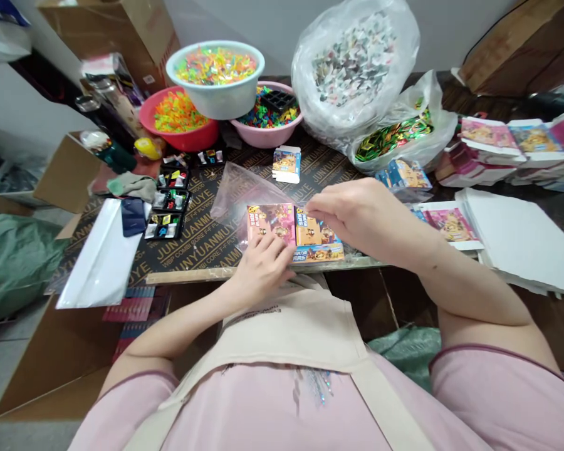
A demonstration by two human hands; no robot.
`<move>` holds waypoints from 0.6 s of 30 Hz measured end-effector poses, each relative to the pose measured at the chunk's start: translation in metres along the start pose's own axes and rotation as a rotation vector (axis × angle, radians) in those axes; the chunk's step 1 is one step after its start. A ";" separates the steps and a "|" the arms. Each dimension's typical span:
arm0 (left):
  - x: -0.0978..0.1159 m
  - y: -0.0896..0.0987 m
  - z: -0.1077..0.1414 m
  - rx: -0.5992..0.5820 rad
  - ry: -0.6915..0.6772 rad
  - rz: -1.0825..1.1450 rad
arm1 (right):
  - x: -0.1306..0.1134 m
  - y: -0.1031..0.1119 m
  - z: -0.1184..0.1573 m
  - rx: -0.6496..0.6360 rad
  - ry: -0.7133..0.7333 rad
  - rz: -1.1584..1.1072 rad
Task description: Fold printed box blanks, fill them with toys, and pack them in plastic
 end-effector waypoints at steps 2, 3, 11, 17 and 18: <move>-0.009 -0.014 -0.003 -0.051 0.028 -0.043 | -0.006 -0.009 0.009 -0.020 -0.003 0.028; -0.012 -0.017 -0.004 -0.056 0.020 -0.029 | -0.009 -0.013 0.013 -0.030 0.001 0.040; -0.031 -0.027 -0.013 0.074 0.186 0.191 | -0.041 -0.065 0.049 0.173 0.120 0.059; -0.058 -0.048 -0.028 0.024 0.424 0.304 | -0.051 -0.117 0.059 0.399 0.123 0.186; -0.062 -0.046 -0.029 0.014 0.432 0.345 | -0.051 -0.123 0.059 0.433 0.135 0.216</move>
Point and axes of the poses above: each hand's wrist, its own z-axis away from the middle knuckle, its own y-axis out of the back of the hand, x = y × z, the point moved 5 cm from there along -z, towards the middle knuckle, and after that the axes turned 7 degrees about y, right-handed, at the moved point
